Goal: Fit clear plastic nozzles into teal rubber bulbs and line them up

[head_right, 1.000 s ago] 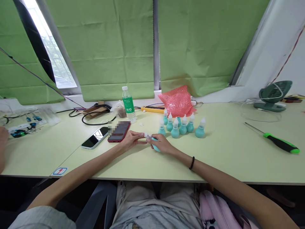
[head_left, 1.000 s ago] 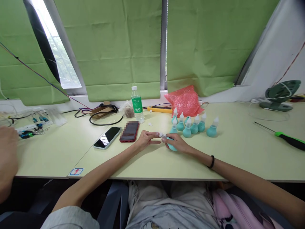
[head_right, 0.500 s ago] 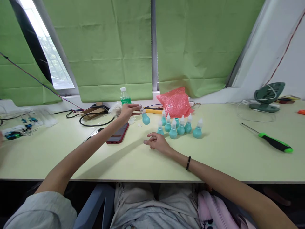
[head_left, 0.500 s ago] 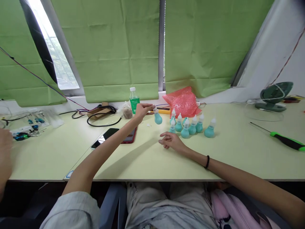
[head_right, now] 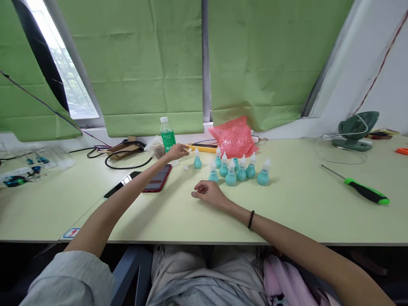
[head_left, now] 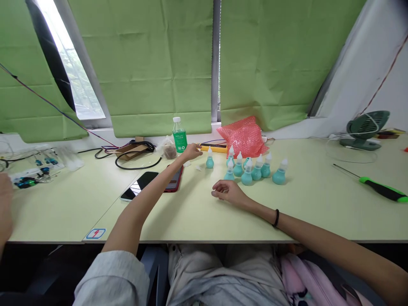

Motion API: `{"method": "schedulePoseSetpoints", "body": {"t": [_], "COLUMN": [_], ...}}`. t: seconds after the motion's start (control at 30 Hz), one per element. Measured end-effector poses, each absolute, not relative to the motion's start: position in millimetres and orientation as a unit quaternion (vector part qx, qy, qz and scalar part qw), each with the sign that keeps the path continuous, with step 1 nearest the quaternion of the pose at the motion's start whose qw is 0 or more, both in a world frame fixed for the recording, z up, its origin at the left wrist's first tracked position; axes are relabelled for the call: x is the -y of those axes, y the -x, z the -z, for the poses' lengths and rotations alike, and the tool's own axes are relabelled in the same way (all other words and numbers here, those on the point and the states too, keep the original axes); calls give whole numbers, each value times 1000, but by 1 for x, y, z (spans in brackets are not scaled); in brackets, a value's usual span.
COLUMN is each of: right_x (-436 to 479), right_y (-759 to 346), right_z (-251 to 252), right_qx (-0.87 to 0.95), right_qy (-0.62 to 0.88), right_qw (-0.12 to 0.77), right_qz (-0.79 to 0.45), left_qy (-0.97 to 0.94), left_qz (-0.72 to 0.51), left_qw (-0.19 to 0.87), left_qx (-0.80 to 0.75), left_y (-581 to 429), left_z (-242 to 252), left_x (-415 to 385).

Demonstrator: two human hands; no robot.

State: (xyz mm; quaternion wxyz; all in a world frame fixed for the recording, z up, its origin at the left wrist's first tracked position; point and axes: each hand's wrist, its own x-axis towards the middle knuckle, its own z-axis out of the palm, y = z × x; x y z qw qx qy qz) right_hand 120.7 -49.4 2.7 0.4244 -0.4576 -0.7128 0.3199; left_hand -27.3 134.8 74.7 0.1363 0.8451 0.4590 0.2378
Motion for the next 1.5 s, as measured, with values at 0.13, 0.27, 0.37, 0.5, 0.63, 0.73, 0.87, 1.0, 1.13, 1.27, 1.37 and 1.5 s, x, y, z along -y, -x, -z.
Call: {"method": "schedulePoseSetpoints", "body": {"t": [0.13, 0.27, 0.37, 0.5, 0.63, 0.73, 0.87, 1.0, 1.13, 1.27, 1.37, 1.5], "right_x": [49, 49, 50, 51, 52, 51, 51, 51, 52, 50, 47, 44], "right_y": [-121, -121, -121, -121, -121, -120, -120, -120, -123, -128, -132, -133], "right_z": [-3, -3, -3, -4, -4, -5, -5, -4, -5, -6, -4, -3], "right_qx": [723, 727, 730, 728, 729, 728, 731, 734, 743, 753, 761, 772], "right_qy": [450, 447, 445, 443, 442, 444, 445, 447, 458, 481, 511, 539], "right_qw": [423, 419, 416, 417, 416, 416, 413, 415, 424, 421, 382, 325], "right_qz": [-311, -310, -311, -316, -316, -314, -311, -298, -240, -157, -119, -88], "left_qy": [-858, -863, -867, -871, -883, -886, -888, -892, -911, -935, -934, -929], "left_qz": [-145, -68, -42, -49, -53, -42, -42, -34, -39, -80, -134, -206], "left_qw": [37, -27, -62, -93, -98, -101, -112, -105, -86, -66, -38, 66], "left_qx": [-491, -501, -493, -479, -457, -450, -445, -437, -401, -339, -328, -300], "left_y": [51, 56, 53, 46, 36, 30, 28, 31, 31, 28, 27, 27], "left_z": [-70, -54, -48, -48, -45, -36, -25, -27, -25, -16, -10, -8], "left_x": [-136, -133, -130, -125, -115, -104, -91, -77, -46, -10, 1, -1]}}
